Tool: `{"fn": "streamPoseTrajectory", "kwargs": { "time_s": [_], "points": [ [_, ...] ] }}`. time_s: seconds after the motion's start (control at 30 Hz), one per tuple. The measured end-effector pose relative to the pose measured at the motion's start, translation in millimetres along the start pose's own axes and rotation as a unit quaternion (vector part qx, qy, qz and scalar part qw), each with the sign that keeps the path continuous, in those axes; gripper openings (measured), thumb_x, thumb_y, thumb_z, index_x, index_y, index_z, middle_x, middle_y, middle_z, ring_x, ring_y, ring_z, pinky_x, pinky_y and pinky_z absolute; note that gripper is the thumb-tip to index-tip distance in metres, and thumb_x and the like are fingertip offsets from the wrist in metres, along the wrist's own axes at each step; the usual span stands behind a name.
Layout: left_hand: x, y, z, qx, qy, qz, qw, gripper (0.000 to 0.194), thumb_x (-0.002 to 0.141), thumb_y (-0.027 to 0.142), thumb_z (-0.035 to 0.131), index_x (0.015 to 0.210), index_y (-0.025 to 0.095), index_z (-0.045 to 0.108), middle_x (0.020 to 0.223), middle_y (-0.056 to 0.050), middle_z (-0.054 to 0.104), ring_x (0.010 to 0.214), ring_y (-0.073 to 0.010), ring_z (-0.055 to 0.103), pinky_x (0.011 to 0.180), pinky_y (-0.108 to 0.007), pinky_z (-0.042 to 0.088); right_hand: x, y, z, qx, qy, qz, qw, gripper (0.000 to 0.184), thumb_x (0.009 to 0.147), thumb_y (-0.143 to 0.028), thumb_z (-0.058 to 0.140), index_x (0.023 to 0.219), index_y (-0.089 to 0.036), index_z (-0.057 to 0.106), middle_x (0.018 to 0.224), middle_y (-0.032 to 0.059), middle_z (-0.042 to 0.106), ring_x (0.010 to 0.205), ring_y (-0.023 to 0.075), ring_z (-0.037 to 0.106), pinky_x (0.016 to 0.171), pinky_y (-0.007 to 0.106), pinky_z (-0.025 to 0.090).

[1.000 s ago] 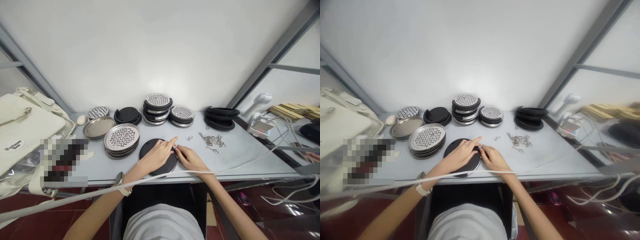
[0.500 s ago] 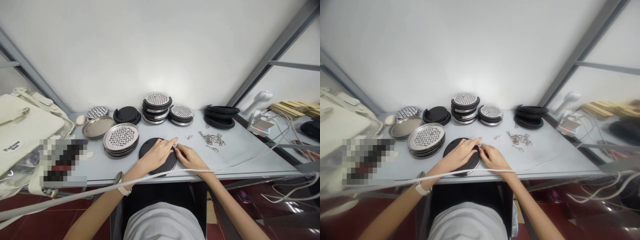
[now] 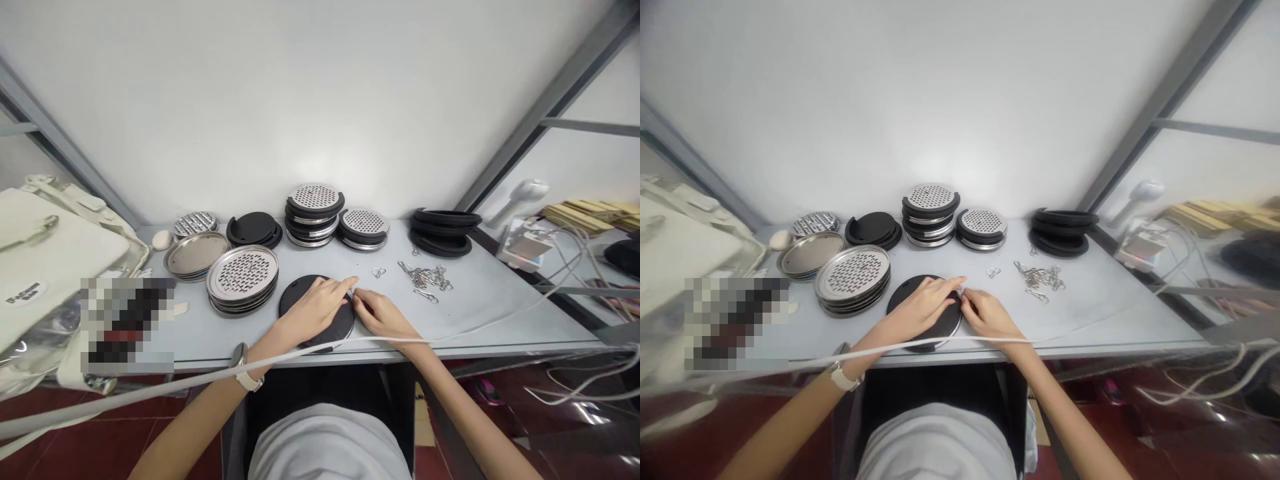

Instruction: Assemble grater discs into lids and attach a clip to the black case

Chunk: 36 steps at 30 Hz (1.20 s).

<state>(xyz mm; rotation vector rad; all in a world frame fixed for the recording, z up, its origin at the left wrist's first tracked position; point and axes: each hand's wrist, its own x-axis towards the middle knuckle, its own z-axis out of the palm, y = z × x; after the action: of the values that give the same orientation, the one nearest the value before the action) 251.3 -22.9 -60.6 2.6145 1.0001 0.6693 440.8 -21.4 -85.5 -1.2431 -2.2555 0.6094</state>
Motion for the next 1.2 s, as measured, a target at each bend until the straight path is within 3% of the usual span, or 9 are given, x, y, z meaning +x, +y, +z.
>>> {"fn": "streamPoseTrajectory", "kwargs": {
  "time_s": [0.2,0.4,0.87,1.03,1.2],
  "points": [
    [-0.5,1.0,-0.9,0.013,0.002,0.013,1.0,0.039,0.096,0.012,0.034,0.134,0.018,0.033,0.128,-0.009,0.053,0.116,-0.0176,0.049,0.098,-0.036,0.036,-0.4,1.9,0.7,0.003,-0.004,0.004,1.0,0.022,0.093,-0.024,0.033,0.081,-0.018,0.051,0.075,0.003,0.059,0.067,0.0147,0.053,0.065,0.026,0.038],
    [-0.3,2.7,-3.2,0.031,-0.006,0.018,0.999,0.035,0.094,0.011,0.035,0.128,0.019,0.041,0.122,-0.007,0.057,0.114,-0.0172,0.051,0.096,-0.035,0.037,0.2,1.9,1.4,0.026,0.007,0.002,1.0,0.025,0.094,-0.027,0.033,0.086,-0.018,0.054,0.079,0.0052,0.063,0.07,0.0162,0.056,0.067,0.027,0.04],
    [-0.3,2.5,-2.2,-0.004,-0.005,0.02,1.0,0.035,0.094,0.009,0.036,0.127,0.019,0.041,0.124,-0.005,0.055,0.116,-0.0166,0.048,0.101,-0.035,0.035,0.0,2.8,1.5,0.028,0.002,0.006,1.0,0.028,0.096,-0.029,0.032,0.086,-0.017,0.056,0.079,0.005,0.063,0.071,0.0161,0.057,0.068,0.027,0.04],
    [-0.5,2.4,-1.6,0.032,-0.004,0.019,0.999,0.035,0.095,0.011,0.036,0.129,0.018,0.038,0.124,-0.007,0.053,0.116,-0.0184,0.047,0.1,-0.037,0.036,0.4,1.3,0.6,0.034,-0.001,0.001,0.999,0.028,0.096,-0.028,0.031,0.085,-0.018,0.055,0.081,0.0053,0.063,0.072,0.0161,0.057,0.069,0.027,0.04],
    [0.3,4.5,-3.8,0.06,-0.008,0.0,0.998,0.026,0.095,0.017,0.04,0.12,0.017,0.046,0.118,-0.008,0.053,0.113,-0.0198,0.047,0.097,-0.037,0.038,0.1,-0.1,0.2,0.023,0.0,-0.002,1.0,0.028,0.096,-0.029,0.031,0.084,-0.019,0.054,0.079,0.0045,0.062,0.071,0.016,0.056,0.068,0.026,0.04]
  ]
}}
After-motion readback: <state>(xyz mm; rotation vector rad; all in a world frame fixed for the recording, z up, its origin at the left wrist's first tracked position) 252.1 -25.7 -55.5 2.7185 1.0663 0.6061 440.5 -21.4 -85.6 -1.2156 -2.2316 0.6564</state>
